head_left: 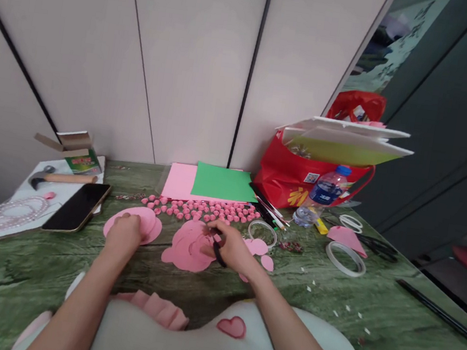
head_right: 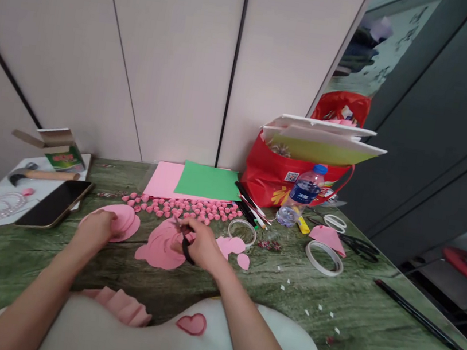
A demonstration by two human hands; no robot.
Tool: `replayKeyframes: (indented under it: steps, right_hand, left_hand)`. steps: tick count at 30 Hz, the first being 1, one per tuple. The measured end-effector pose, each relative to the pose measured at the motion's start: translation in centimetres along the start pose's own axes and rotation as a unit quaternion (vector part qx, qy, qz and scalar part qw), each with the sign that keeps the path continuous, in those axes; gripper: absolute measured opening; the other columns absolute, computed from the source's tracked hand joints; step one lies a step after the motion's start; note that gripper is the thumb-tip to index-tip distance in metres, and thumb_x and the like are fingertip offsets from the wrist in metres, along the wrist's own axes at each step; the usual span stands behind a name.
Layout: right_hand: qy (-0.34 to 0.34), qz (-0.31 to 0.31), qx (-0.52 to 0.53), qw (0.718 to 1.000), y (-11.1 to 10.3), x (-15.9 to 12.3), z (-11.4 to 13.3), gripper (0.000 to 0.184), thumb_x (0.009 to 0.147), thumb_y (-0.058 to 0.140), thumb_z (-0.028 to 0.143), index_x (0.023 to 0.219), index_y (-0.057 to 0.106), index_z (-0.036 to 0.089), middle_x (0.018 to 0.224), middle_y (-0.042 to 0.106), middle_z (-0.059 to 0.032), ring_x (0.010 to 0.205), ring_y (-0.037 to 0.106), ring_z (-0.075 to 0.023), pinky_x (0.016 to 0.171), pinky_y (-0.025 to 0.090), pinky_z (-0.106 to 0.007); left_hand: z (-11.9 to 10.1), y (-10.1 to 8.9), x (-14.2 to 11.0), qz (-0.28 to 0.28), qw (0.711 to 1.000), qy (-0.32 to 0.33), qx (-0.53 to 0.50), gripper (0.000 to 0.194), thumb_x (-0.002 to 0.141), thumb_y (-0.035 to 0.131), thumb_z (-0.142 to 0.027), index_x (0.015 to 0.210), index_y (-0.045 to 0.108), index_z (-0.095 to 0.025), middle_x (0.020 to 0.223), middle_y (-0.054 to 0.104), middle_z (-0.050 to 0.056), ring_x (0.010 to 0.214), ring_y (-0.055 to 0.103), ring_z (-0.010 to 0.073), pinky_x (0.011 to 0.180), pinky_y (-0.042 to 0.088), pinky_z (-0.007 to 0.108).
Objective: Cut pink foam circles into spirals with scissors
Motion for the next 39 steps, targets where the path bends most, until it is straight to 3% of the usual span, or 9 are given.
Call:
replayKeyframes:
  steps: [4,10,13,15,17,22,30,34,39]
  right_hand:
    - [-0.018,0.016,-0.077,0.997,1.3,-0.5,0.4,0.017,0.058,0.064,0.021,0.074,0.059,0.019,0.067,0.059,0.0011,0.063,0.052,-0.0132,0.059,0.036,-0.022]
    - [0.06,-0.13,0.01,0.99,-0.3,0.4,-1.6,0.017,0.069,0.051,0.028,0.081,0.052,0.016,0.066,0.056,-0.0003,0.053,0.049,-0.0114,0.049,0.037,-0.021]
    - [0.036,-0.084,0.036,0.995,-0.4,0.4,-0.5,0.024,0.064,0.059,0.032,0.079,0.052,0.015,0.068,0.057,-0.0001,0.058,0.052,-0.0113,0.053,0.039,-0.02]
    - [-0.013,0.063,0.043,0.997,1.0,0.0,0.9,0.028,0.06,0.064,0.033,0.078,0.054,0.015,0.072,0.058,-0.0006,0.061,0.051,-0.0111,0.053,0.038,-0.019]
    - [-0.039,0.13,-0.014,0.991,1.7,-0.6,1.7,0.032,0.057,0.067,0.037,0.078,0.057,0.015,0.068,0.057,0.0005,0.058,0.049,-0.0105,0.051,0.034,-0.018]
    - [-0.025,0.112,-0.182,0.977,1.6,-0.7,1.1,0.035,0.057,0.066,0.044,0.079,0.06,0.017,0.059,0.054,0.0022,0.052,0.045,-0.0095,0.047,0.025,-0.018]
    - [0.004,0.048,-0.238,0.97,1.2,-0.3,0.8,0.031,0.062,0.062,0.044,0.082,0.058,0.021,0.063,0.059,0.0008,0.054,0.05,-0.0123,0.048,0.025,-0.019]
    - [0.101,-0.026,-0.272,0.957,0.1,-0.3,-0.9,0.028,0.064,0.062,0.036,0.086,0.056,0.022,0.072,0.061,-0.003,0.062,0.054,-0.0164,0.05,0.026,-0.022]
    - [0.137,-0.01,-0.259,0.956,0.4,-0.3,-2.4,0.03,0.06,0.065,0.03,0.085,0.056,0.016,0.07,0.059,-0.0051,0.062,0.053,-0.0164,0.052,0.031,-0.023]
  left_hand:
    - [-0.1,0.2,-0.3,0.012,1.0,-0.007,0.02,0.032,0.066,0.042,-0.012,0.091,0.061,-0.006,0.085,0.063,0.019,0.083,0.057,0.0275,0.066,0.04,0.03]
    - [0.0,-0.5,-0.4,0.015,0.999,-0.018,0.029,0.031,0.067,0.042,-0.014,0.088,0.063,-0.009,0.081,0.064,0.019,0.081,0.058,0.0286,0.064,0.04,0.031]
    - [-0.2,-1.0,-0.5,0.012,0.999,-0.022,0.031,0.034,0.069,0.035,-0.01,0.089,0.063,-0.01,0.079,0.064,0.018,0.079,0.059,0.0279,0.063,0.04,0.031]
    - [-0.4,-1.4,-0.6,0.007,0.999,-0.028,0.034,0.035,0.069,0.034,-0.01,0.087,0.064,-0.01,0.079,0.064,0.019,0.079,0.059,0.0284,0.063,0.04,0.032]
    - [-0.5,-1.8,-0.7,0.001,0.999,-0.039,0.037,0.035,0.07,0.034,-0.011,0.086,0.064,-0.011,0.079,0.064,0.019,0.078,0.059,0.029,0.062,0.04,0.032]
    - [-0.4,-2.2,-0.9,-0.009,0.996,-0.082,0.031,0.03,0.069,0.038,-0.015,0.084,0.065,-0.018,0.081,0.064,0.017,0.076,0.059,0.0301,0.057,0.04,0.033]
    - [-0.1,-2.0,-0.9,0.006,0.996,-0.091,0.012,0.019,0.063,0.052,-0.03,0.072,0.064,-0.018,0.075,0.064,0.015,0.073,0.059,0.0319,0.054,0.04,0.034]
    - [-0.5,-2.8,-1.3,-0.038,0.994,-0.095,0.033,0.025,0.071,0.042,-0.028,0.08,0.063,-0.016,0.076,0.063,0.017,0.072,0.058,0.0333,0.054,0.038,0.036]
    - [-1.4,-4.0,-1.6,-0.164,0.986,-0.04,-0.019,0.025,0.075,0.036,-0.026,0.078,0.058,-0.016,0.074,0.063,0.012,0.068,0.059,0.027,0.056,0.04,0.033]
Point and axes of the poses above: each hand's wrist, its own x-axis towards the middle knuckle, its own y-axis out of the palm, z = x × y, the point moved 5 cm from there along x, towards the middle knuckle
